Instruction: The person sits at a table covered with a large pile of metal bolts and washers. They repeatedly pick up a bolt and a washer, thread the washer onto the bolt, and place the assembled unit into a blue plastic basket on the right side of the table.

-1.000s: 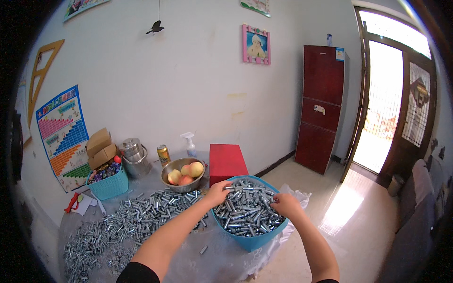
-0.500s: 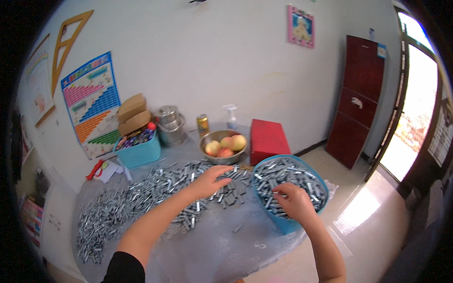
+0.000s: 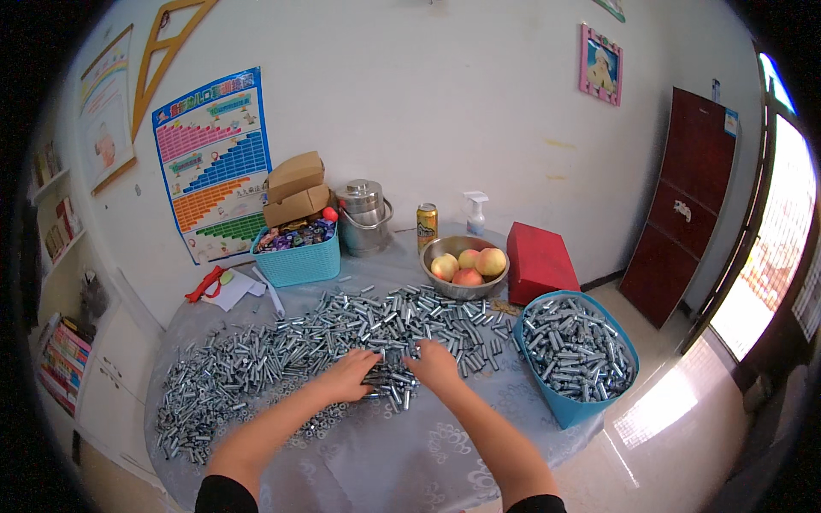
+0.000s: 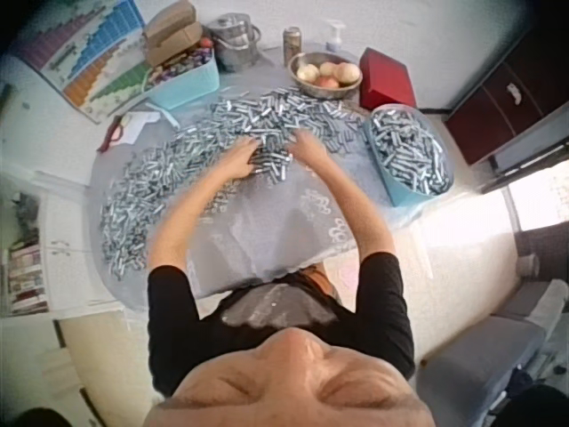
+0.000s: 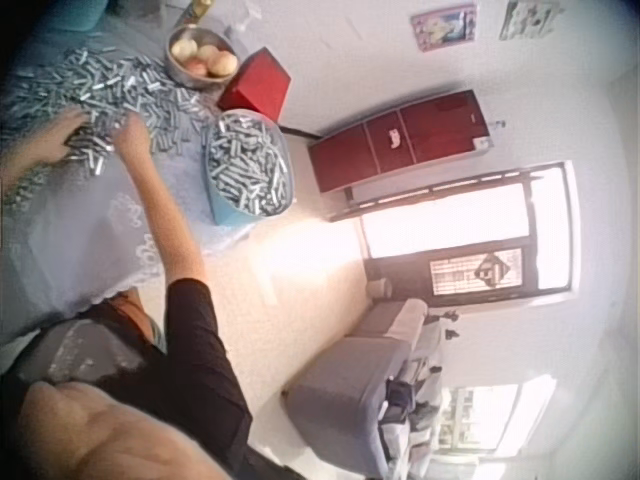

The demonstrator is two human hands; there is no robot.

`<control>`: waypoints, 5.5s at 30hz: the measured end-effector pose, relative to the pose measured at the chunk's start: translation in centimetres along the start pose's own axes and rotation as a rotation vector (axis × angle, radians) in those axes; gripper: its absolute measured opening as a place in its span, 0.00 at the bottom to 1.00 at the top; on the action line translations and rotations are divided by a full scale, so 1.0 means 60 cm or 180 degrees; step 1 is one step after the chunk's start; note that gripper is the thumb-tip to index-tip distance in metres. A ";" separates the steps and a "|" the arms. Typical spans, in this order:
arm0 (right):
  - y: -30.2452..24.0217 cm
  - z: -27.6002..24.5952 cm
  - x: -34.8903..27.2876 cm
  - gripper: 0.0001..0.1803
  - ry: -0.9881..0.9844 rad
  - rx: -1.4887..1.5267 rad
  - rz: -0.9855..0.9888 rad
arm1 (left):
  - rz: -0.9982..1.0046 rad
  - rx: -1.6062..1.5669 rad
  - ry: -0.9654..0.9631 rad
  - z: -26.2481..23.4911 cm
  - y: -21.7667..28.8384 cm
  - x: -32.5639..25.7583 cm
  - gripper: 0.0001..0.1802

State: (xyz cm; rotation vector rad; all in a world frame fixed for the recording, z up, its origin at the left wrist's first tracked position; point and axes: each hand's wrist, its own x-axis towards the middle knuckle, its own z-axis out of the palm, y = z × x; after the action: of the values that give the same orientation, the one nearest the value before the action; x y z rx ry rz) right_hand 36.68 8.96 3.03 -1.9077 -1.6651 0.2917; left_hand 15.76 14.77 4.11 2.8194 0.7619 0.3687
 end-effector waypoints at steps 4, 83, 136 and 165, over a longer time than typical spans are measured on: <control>-0.012 0.028 0.035 0.25 0.0007 -0.0355 0.0459 | -0.0104 -0.0168 0.0195 0.018 -0.002 0.008 0.28; 0.174 -0.371 -0.199 0.18 0.1267 0.0097 0.1136 | -0.0316 -0.0232 0.0002 0.040 0.077 -0.040 0.15; 0.155 -0.344 -0.270 0.18 0.1403 -0.0505 -0.0513 | 0.1178 -0.1604 0.1129 0.035 0.203 0.244 0.27; -0.064 0.029 -0.125 0.17 -0.0023 -0.0523 0.0032 | -0.1721 -0.0388 0.0098 0.030 0.039 -0.080 0.11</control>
State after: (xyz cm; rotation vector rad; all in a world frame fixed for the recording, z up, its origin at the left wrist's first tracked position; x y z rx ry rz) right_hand 31.11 2.44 2.17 -2.0368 -1.7311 0.1703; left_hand 13.40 10.07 2.09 2.3717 1.4004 0.3485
